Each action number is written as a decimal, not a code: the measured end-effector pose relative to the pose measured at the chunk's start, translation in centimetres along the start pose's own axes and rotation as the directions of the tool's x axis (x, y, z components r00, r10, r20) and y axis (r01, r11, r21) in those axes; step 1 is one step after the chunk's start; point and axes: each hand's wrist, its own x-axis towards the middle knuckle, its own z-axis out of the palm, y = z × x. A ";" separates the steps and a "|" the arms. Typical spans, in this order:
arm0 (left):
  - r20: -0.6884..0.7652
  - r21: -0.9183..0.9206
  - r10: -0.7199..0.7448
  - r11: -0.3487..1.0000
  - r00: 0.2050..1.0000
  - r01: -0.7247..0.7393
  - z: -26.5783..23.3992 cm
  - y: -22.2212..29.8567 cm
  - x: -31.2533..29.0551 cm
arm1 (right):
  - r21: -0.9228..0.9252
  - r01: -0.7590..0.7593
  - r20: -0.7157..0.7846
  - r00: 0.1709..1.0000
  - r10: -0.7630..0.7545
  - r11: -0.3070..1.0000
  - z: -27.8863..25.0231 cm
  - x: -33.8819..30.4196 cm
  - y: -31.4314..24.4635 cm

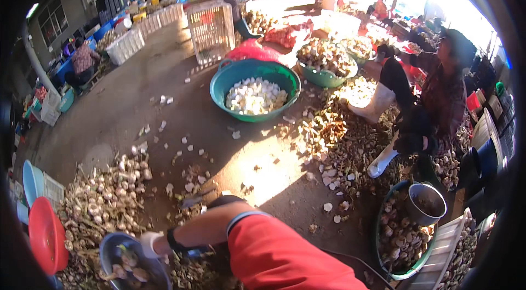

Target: The person sorts through a pile of garlic, picking up individual bulbs and trimming the roots and stalks with a knife. Each trimmed bulb is then placed into a metal bowl, while the person occasionally moves debris aside to reach more garlic.

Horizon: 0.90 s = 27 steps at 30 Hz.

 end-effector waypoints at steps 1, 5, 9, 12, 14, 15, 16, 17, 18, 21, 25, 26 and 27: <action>-0.069 -0.003 -0.006 1.000 0.998 0.006 -1.2 0.5 -1.9 | 0.052 0.070 0.160 0.984 -0.077 0.996 -3.4 -1.7 -1.7; -0.464 -0.007 -0.068 0.997 0.883 0.073 -6.8 2.8 -17.3 | -0.149 0.283 0.046 0.959 -0.280 0.947 -14.7 -7.7 -2.7; -0.807 -0.002 -0.026 0.999 0.590 0.041 -8.1 8.2 -35.0 | 0.233 -0.071 -0.057 0.995 0.086 0.970 -20.5 -14.0 -0.3; -0.862 0.024 0.146 0.968 0.485 -0.250 -4.8 12.5 -37.1 | 0.364 -0.103 -0.188 0.965 0.182 0.926 -22.8 -17.0 2.6; -0.834 0.072 0.141 0.986 0.533 -0.149 -7.1 15.5 -40.5 | 0.343 -0.144 -0.254 0.937 0.240 0.928 -23.0 -17.1 2.8; -0.834 0.064 0.181 0.970 0.521 -0.235 -7.0 16.4 -41.1 | 0.369 -0.126 -0.258 0.938 0.232 0.921 -22.8 -17.0 2.7; -0.829 0.045 0.213 0.947 0.517 -0.318 -7.3 17.1 -41.5 | 0.362 -0.129 -0.255 0.939 0.231 0.923 -22.8 -17.2 2.7; -0.822 -0.003 0.127 0.974 0.556 -0.227 -9.2 18.3 -43.3 | 0.363 -0.146 -0.257 0.934 0.249 0.920 -22.8 -17.3 2.6; -0.823 -0.010 0.125 0.972 0.555 -0.234 -9.0 18.6 -43.4 | 0.363 -0.161 -0.262 0.928 0.266 0.918 -22.7 -17.3 2.4; -0.872 0.071 0.208 0.949 0.443 -0.307 -8.7 19.1 -43.0 | 0.318 -0.191 -0.207 0.942 0.264 0.929 -22.3 -16.5 1.2; -0.808 0.203 0.255 0.967 0.531 -0.155 -9.5 17.6 -43.0 | 0.252 -0.216 -0.166 0.951 0.262 0.943 -21.4 -15.6 0.8; -0.805 0.228 0.243 0.969 0.541 -0.096 -9.6 16.8 -42.5 | 0.228 -0.221 -0.160 0.952 0.261 0.948 -21.3 -15.3 0.9; -0.800 0.257 0.233 0.966 0.553 -0.035 -9.9 16.3 -41.9 | 0.201 -0.235 -0.176 0.946 0.271 0.951 -21.1 -15.1 0.8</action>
